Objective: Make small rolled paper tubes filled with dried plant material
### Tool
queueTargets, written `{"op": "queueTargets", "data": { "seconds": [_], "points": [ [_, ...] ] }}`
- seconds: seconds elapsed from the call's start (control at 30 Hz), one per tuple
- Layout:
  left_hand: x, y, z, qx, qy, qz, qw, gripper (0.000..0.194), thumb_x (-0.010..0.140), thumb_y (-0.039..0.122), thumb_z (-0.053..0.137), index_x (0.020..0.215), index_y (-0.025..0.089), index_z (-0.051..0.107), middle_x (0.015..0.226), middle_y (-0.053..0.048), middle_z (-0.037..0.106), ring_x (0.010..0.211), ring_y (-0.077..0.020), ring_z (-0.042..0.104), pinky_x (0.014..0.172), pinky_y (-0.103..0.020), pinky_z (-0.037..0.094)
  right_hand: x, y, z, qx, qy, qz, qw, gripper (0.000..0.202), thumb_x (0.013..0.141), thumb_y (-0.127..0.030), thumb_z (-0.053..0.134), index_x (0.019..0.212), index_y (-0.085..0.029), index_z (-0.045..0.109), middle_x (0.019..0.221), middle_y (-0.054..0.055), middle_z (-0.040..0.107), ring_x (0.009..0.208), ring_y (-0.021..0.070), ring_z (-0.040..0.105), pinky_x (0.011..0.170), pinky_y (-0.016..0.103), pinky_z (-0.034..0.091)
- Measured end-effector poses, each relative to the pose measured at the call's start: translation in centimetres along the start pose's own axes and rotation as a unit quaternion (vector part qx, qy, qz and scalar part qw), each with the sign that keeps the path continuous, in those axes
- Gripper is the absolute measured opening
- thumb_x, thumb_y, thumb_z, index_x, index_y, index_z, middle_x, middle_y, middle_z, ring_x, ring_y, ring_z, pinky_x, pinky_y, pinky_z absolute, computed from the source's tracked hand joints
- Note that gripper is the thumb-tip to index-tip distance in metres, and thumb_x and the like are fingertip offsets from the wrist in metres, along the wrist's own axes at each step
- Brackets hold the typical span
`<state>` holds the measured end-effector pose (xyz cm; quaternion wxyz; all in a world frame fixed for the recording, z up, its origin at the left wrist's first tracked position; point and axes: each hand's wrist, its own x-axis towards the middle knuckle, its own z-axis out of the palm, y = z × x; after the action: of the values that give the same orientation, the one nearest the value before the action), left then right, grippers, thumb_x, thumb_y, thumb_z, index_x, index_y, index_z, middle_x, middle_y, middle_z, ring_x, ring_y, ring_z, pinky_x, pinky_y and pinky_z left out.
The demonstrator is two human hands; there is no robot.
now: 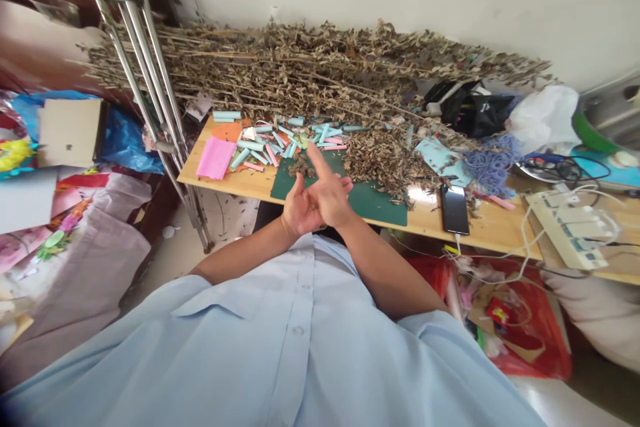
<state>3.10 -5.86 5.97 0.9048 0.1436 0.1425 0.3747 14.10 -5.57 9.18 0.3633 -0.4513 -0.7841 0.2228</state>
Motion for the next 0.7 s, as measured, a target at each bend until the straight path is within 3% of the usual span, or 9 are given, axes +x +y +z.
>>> {"op": "queueTargets", "data": {
  "seconds": [0.1,0.2,0.3,0.43,0.57,0.7],
  "points": [
    [0.0,0.4,0.0,-0.012,0.003,0.012,1.0,0.088,0.093,0.081,0.025,0.129,0.01,0.064,0.141,-0.021,0.061,0.144,-0.0359,0.047,0.118,-0.052,0.04,-0.9,0.0,-1.3,0.052,0.112,0.024,0.992,0.061,0.103,-0.056,0.043,0.159,-0.03,0.036,0.153,0.008,0.052,0.144,0.0292,0.048,0.116,0.053,0.045],
    [0.0,0.7,-0.1,-0.029,0.008,0.01,0.999,0.085,0.096,0.076,0.022,0.128,0.01,0.065,0.139,-0.021,0.063,0.144,-0.0342,0.048,0.119,-0.05,0.039,-2.3,-0.2,-2.1,0.066,0.171,0.045,0.982,0.031,0.102,-0.041,0.053,0.125,-0.029,0.07,0.117,0.006,0.074,0.111,0.0236,0.07,0.101,0.044,0.057],
    [-0.2,1.0,0.1,-0.044,0.01,0.004,0.999,0.083,0.098,0.073,0.022,0.13,0.009,0.064,0.141,-0.021,0.062,0.144,-0.0341,0.048,0.12,-0.052,0.037,-3.7,-0.4,-2.0,0.009,0.089,0.019,0.996,0.017,0.098,-0.03,0.062,0.104,-0.028,0.077,0.101,0.004,0.076,0.099,0.0216,0.071,0.095,0.04,0.058],
    [-0.4,1.0,0.2,-0.068,0.011,-0.009,0.998,0.084,0.096,0.076,0.025,0.136,0.01,0.059,0.149,-0.022,0.054,0.147,-0.0352,0.043,0.124,-0.053,0.031,-5.1,0.2,-0.9,-0.067,0.0,0.003,0.998,0.025,0.097,-0.025,0.062,0.119,-0.028,0.074,0.117,0.006,0.074,0.109,0.0225,0.07,0.095,0.038,0.059],
    [-0.6,0.5,-0.7,-0.07,0.02,-0.028,0.997,0.082,0.096,0.075,0.031,0.139,0.01,0.056,0.152,-0.024,0.051,0.148,-0.0364,0.041,0.125,-0.056,0.026,-6.0,1.2,0.4,-0.107,-0.017,0.01,0.994,0.024,0.099,-0.026,0.058,0.117,-0.026,0.074,0.118,0.006,0.074,0.11,0.022,0.07,0.095,0.035,0.059],
    [-0.7,0.0,-1.9,-0.033,0.025,-0.019,0.999,0.079,0.093,0.077,0.037,0.13,0.011,0.06,0.147,-0.024,0.056,0.144,-0.0367,0.048,0.123,-0.055,0.031,-6.7,1.7,1.8,-0.111,-0.023,0.013,0.994,0.025,0.102,-0.029,0.053,0.113,-0.025,0.074,0.115,0.007,0.075,0.108,0.022,0.071,0.092,0.034,0.059]
  ]
}}
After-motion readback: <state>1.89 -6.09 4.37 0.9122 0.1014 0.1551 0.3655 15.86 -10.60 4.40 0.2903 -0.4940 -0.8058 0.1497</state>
